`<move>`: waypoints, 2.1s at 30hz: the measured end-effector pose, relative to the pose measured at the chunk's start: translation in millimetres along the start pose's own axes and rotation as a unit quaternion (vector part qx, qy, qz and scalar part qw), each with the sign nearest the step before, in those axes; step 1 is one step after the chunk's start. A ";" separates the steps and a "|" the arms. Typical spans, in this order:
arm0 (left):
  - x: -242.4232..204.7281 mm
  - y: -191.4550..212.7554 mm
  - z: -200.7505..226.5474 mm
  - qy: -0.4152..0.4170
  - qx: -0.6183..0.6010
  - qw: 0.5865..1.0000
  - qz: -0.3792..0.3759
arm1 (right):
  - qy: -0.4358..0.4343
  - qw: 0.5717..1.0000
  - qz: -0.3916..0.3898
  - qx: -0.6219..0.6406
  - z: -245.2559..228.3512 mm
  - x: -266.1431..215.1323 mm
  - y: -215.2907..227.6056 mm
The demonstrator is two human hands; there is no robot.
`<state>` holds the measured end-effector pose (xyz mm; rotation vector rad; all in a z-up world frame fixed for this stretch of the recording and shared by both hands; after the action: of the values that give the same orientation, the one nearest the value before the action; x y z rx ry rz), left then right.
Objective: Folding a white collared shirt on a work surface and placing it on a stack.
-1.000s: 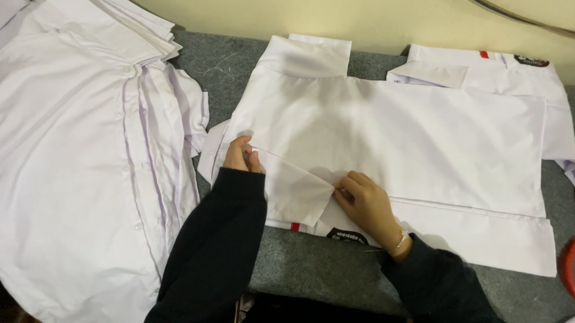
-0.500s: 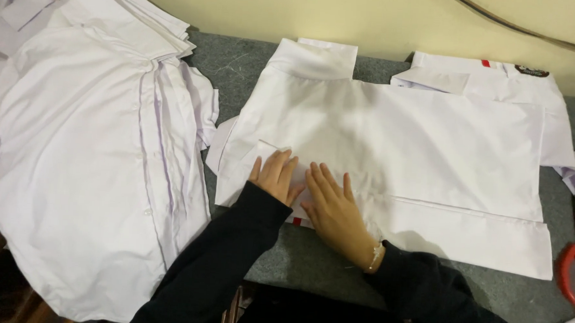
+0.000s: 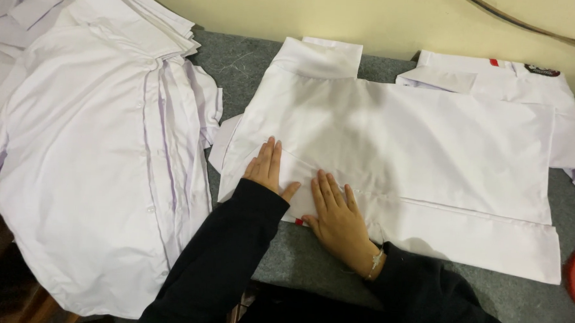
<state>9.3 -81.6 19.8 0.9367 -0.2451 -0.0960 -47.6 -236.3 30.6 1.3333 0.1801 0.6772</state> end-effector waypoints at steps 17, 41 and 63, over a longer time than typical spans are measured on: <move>7.1 -8.4 -27.1 0.053 -0.083 0.994 -0.045 | 0.041 0.998 -0.038 0.037 21.1 -7.9 -16.2; -24.1 -23.9 -31.4 -0.054 0.036 0.994 -0.089 | 0.212 0.972 0.069 0.074 -22.9 -12.7 13.9; -10.9 3.8 -20.4 0.061 -0.055 0.954 -0.290 | 0.156 0.976 -0.050 0.143 9.3 -47.2 24.8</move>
<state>3.8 -61.3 9.4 0.8752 0.1568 -0.5857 -89.3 -267.9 44.1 1.4748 0.6131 0.7941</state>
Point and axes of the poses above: each hand's wrist, its own x-axis towards the middle knuckle, its own y-axis out of the back of the hand, z = x × y, the point moved 8 cm from there along x, towards the middle knuckle, and after that the axes turned 14 degrees about -x, right-handed, at the moved point
